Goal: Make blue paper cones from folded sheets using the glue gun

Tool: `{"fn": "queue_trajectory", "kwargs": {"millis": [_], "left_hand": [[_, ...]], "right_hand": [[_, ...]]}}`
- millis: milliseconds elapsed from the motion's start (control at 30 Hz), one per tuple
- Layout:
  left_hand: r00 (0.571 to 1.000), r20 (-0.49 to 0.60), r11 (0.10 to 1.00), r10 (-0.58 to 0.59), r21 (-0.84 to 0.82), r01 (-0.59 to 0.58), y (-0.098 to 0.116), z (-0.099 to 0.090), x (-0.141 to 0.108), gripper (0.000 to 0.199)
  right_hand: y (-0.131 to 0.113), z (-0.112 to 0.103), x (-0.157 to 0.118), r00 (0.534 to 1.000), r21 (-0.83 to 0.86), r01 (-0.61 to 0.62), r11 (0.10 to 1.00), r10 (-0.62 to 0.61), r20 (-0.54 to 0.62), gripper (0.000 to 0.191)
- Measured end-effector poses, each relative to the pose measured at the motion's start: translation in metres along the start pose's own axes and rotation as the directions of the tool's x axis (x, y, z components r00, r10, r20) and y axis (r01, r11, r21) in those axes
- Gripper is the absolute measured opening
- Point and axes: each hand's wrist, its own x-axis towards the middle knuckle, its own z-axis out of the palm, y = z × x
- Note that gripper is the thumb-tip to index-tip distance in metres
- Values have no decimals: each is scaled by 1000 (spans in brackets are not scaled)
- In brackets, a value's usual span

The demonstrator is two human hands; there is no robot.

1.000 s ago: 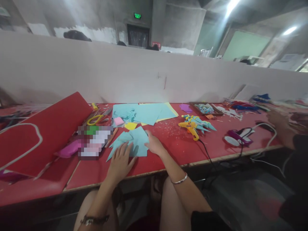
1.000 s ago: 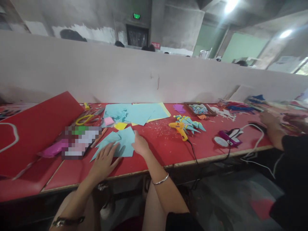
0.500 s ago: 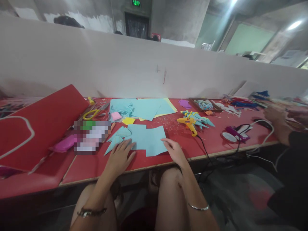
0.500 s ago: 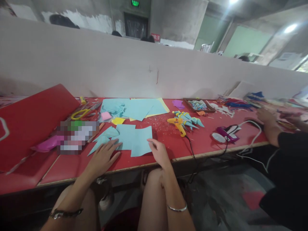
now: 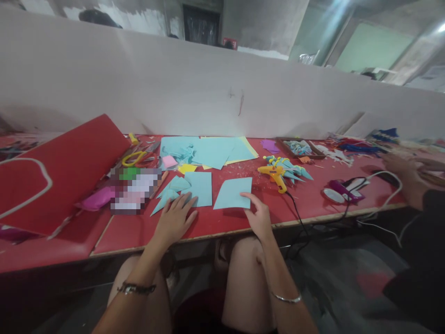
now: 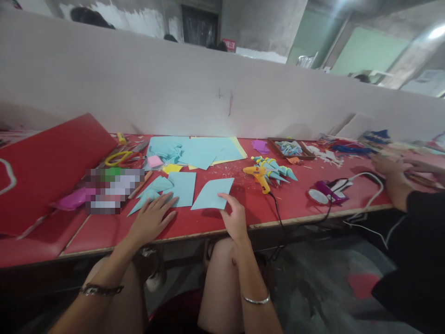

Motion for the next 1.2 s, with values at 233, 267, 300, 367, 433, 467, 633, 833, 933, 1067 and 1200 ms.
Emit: {"fn": "queue_trajectory", "kwargs": {"millis": [233, 267, 300, 367, 433, 467, 633, 833, 933, 1067, 1200], "left_hand": [[998, -55, 1000, 5, -29, -6, -2, 2, -1, 44], [998, -67, 999, 7, -38, -10, -3, 3, -1, 44], [997, -81, 999, 12, -48, -16, -3, 3, -1, 44], [995, -100, 997, 26, -70, -33, -5, 4, -1, 45], [993, -103, 994, 53, -89, -62, -5, 3, -2, 45], [993, -100, 992, 69, -95, -78, -5, 3, -2, 45], [988, -36, 982, 149, -109, -152, -2, -2, -3, 45], [988, 37, 984, 153, -97, -149, 0, 4, -1, 50], [993, 24, 987, 113, -114, -109, 0, 5, 0, 51], [994, -58, 948, 92, -299, -105, 5, -7, 3, 50], [980, -62, 921, 191, -335, -200, 13, -13, 12, 49]], "right_hand": [[-1, 10, 2, 987, 67, -15, 998, 4, 160, 36], [-1, 13, 2, 976, 42, -4, 999, -6, 219, 34], [0, 15, 3, 962, 10, 20, 1000, -22, 270, 33], [0, 17, 4, 940, -47, 78, 996, -57, 336, 31], [-2, 17, 5, 928, -69, 104, 992, -72, 366, 30], [-2, 16, 5, 924, -62, 103, 993, -72, 376, 28], [1, 2, 10, 909, -13, 61, 998, -50, 413, 18], [11, -12, 11, 895, -121, 98, 988, -35, 445, 27], [12, -12, 9, 889, -163, 121, 979, -34, 456, 34], [10, -12, 10, 873, -184, 143, 972, -36, 487, 34], [8, -16, 13, 827, -194, 186, 963, -47, 560, 33]]}}
